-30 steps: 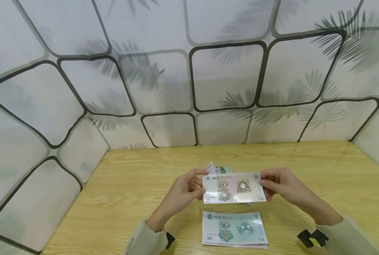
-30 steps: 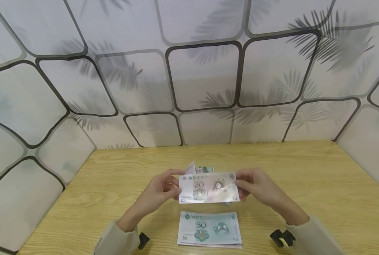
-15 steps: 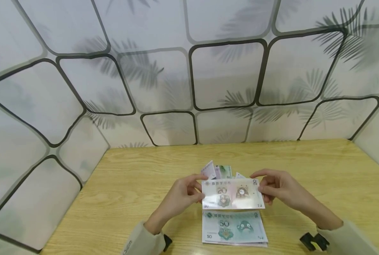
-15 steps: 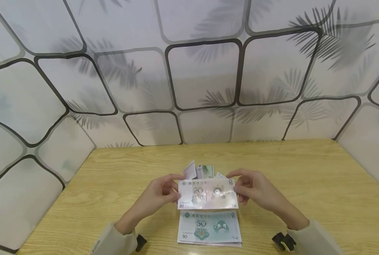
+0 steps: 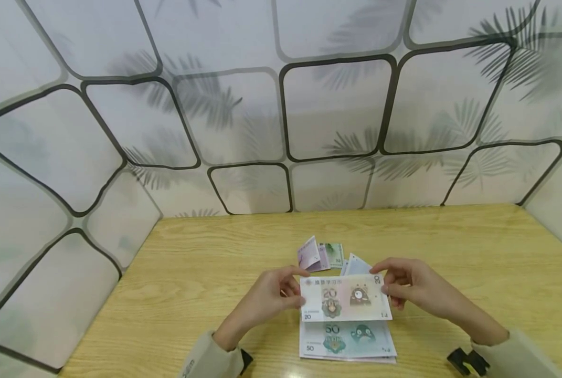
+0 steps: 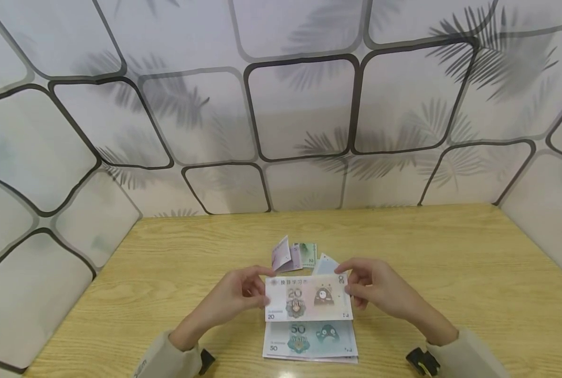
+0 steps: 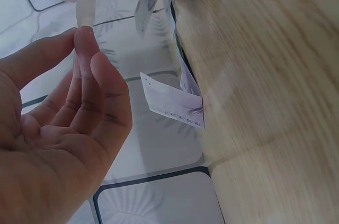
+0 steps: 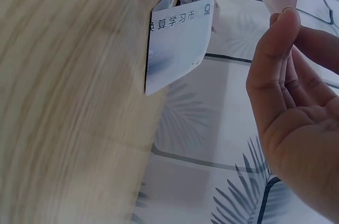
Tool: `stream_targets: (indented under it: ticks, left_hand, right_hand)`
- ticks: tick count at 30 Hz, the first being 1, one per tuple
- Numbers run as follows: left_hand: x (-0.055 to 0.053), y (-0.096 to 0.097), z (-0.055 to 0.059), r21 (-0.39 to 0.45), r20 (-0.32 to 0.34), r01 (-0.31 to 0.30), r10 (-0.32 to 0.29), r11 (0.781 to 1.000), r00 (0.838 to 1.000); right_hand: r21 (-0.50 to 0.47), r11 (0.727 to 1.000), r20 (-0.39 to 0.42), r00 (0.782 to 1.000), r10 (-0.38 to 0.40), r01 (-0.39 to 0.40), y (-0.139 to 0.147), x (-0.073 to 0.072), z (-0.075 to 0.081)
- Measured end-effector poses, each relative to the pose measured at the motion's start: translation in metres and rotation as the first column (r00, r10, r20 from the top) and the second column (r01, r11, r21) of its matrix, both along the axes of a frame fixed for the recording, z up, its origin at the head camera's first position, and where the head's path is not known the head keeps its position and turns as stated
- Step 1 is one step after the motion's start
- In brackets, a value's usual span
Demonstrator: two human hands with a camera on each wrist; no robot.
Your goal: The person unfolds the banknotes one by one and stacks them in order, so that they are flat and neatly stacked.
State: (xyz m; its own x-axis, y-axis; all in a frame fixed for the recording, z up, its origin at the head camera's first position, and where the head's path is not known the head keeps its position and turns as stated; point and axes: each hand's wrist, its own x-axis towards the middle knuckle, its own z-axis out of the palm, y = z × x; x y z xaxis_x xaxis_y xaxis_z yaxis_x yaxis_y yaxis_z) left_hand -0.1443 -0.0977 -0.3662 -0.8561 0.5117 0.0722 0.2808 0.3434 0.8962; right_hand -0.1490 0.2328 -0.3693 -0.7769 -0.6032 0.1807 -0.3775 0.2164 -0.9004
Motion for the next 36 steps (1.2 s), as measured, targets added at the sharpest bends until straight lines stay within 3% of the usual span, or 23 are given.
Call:
stream_targets:
  ticks: [13,22,27,32,36]
  left_hand:
    - [0.004,0.001,-0.004,-0.064,0.016,0.084,-0.084,0.994,0.996]
    - [0.005,0.005,-0.01,-0.135,0.052,0.123,-0.117,0.983,0.992]
    - [0.006,0.007,-0.012,-0.174,0.032,0.125,-0.121,0.977,0.992]
    - [0.007,0.006,-0.012,-0.255,-0.034,0.075,-0.086,0.964,0.996]
    - [0.009,0.005,-0.011,-0.343,-0.105,0.062,-0.104,0.937,0.989]
  right_hand:
    - [0.045,0.998,0.011,0.999,0.039,-0.039,0.001,0.005,-0.012]
    - [0.108,0.991,0.021,0.997,0.074,-0.076,-0.001,0.006,-0.019]
    - [0.126,0.988,0.014,0.996,0.087,-0.088,-0.002,0.007,-0.022]
    - [0.213,0.977,-0.091,0.995,0.047,-0.027,-0.003,0.009,-0.026]
    - [0.278,0.96,-0.217,0.976,0.018,0.044,-0.005,0.011,-0.028]
